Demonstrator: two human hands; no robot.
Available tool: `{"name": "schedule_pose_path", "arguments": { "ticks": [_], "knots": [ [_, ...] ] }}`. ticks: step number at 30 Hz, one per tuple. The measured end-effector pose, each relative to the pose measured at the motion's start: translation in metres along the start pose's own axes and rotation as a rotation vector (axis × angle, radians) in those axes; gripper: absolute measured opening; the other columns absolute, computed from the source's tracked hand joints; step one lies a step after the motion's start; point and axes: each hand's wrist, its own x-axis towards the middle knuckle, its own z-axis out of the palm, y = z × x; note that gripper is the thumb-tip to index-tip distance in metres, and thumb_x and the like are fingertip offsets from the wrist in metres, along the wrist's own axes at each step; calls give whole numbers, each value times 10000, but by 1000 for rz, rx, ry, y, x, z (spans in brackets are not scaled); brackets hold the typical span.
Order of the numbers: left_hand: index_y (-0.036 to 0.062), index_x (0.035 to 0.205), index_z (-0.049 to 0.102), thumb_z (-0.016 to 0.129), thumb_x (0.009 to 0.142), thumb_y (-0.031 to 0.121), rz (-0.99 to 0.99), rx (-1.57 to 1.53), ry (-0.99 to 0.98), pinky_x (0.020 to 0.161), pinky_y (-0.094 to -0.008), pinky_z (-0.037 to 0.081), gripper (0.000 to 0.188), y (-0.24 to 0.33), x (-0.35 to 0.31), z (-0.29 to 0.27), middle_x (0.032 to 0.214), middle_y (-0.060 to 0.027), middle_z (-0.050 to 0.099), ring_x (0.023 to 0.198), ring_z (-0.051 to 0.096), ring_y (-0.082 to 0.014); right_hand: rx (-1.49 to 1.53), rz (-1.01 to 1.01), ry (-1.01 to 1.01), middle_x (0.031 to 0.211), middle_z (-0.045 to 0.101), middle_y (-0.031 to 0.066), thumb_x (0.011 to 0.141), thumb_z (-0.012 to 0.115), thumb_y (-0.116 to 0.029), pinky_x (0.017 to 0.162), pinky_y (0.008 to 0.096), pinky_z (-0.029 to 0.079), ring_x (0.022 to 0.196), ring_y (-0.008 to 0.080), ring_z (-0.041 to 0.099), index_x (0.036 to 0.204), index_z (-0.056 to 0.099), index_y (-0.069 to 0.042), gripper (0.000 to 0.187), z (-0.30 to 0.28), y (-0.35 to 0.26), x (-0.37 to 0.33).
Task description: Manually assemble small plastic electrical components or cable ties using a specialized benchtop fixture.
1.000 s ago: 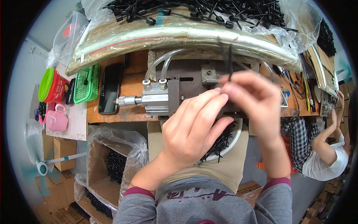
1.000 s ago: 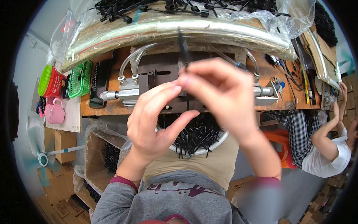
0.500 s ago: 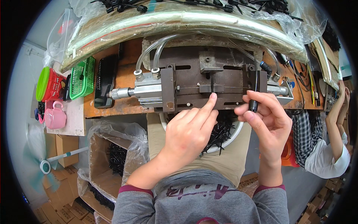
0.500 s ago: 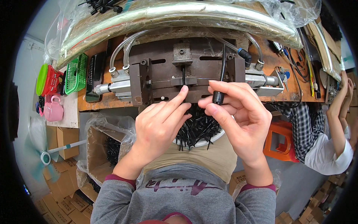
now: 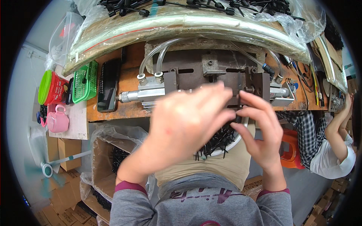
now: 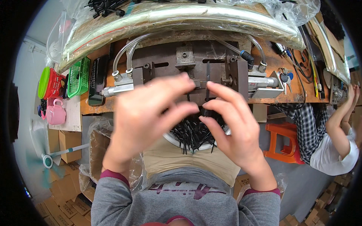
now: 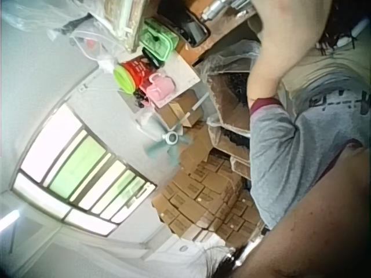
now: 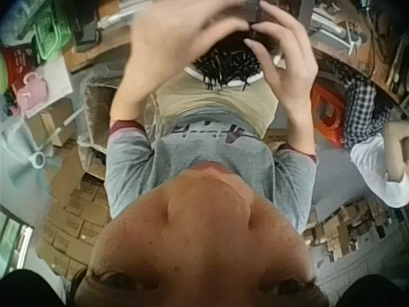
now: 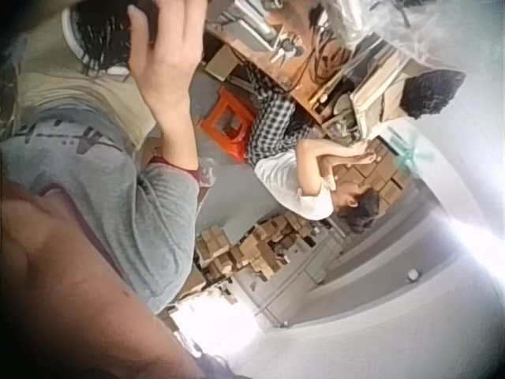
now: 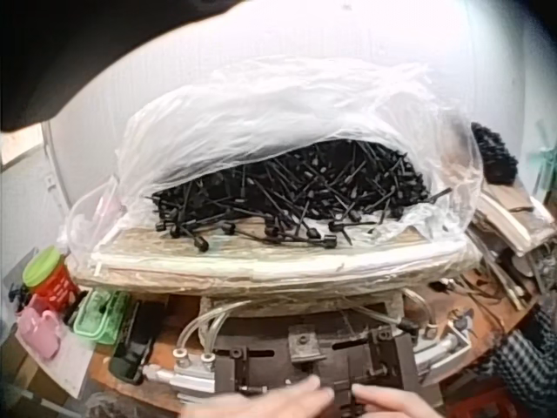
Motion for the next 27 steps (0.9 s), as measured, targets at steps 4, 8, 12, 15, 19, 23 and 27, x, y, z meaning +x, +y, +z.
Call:
{"name": "schedule_pose_path", "arguments": {
  "ticks": [4, 8, 12, 15, 19, 23, 27],
  "knots": [
    [69, 932, 719, 818, 786, 198, 292, 380, 365, 560, -318, 528, 218, -60, 72, -33, 897, -66, 702, 655, 669, -184, -119, -25, -155, 1335, 617, 192, 739, 762, 22, 755, 348, 567, 889, 273, 701, 994, 616, -9, 295, 18, 0, -7],
    [4, 862, 741, 666, 796, 7, 240, 628, 255, 861, -408, 491, 100, -106, 130, -45, 932, -144, 626, 980, 593, -317, -259, -133, -207, 1340, 625, 175, 766, 718, -40, 591, 304, 525, 614, 184, 634, 952, 605, -21, 219, 31, 4, -2],
    [-3, 899, 723, 671, 778, 26, 214, 750, -22, 852, -415, 498, 134, -136, 149, -55, 925, -149, 648, 959, 616, -333, -329, -180, -181, 1280, 675, 144, 756, 679, -34, 518, 276, 495, 511, 157, 576, 896, 605, -39, 159, 33, 1, 10],
    [-7, 949, 712, 667, 791, 22, 190, 615, -45, 835, -397, 520, 167, -115, 148, -61, 939, -155, 668, 916, 645, -346, -384, -161, -221, 1267, 684, 144, 754, 691, -49, 507, 267, 487, 499, 151, 571, 861, 592, -58, 146, 30, 2, 11],
    [-24, 999, 689, 639, 826, -29, -192, 111, 45, 783, -356, 543, 180, -64, 123, -69, 973, -164, 686, 859, 675, -345, -382, -165, -243, 1234, 696, 138, 739, 748, -101, 525, 292, 506, 534, 170, 608, 876, 585, -58, 217, 26, 0, 14],
    [-36, 1002, 681, 653, 828, -55, -133, 70, 219, 727, -309, 531, 177, -35, 84, -66, 974, -145, 682, 857, 672, -294, -255, -190, -222, 1038, 719, 125, 769, 776, -136, 649, 360, 562, 731, 274, 695, 1007, 626, -52, 294, 5, 4, 47],
    [18, 917, 738, 839, 707, -5, -54, -104, 128, 585, -182, 508, 234, -24, 50, -65, 1030, -63, 663, 754, 649, -76, -567, -368, 153, 934, 708, 106, 833, 743, -107, 664, 319, 533, 748, 212, 657, 1023, 673, -37, 214, -24, 38, 123]
  ]
}}
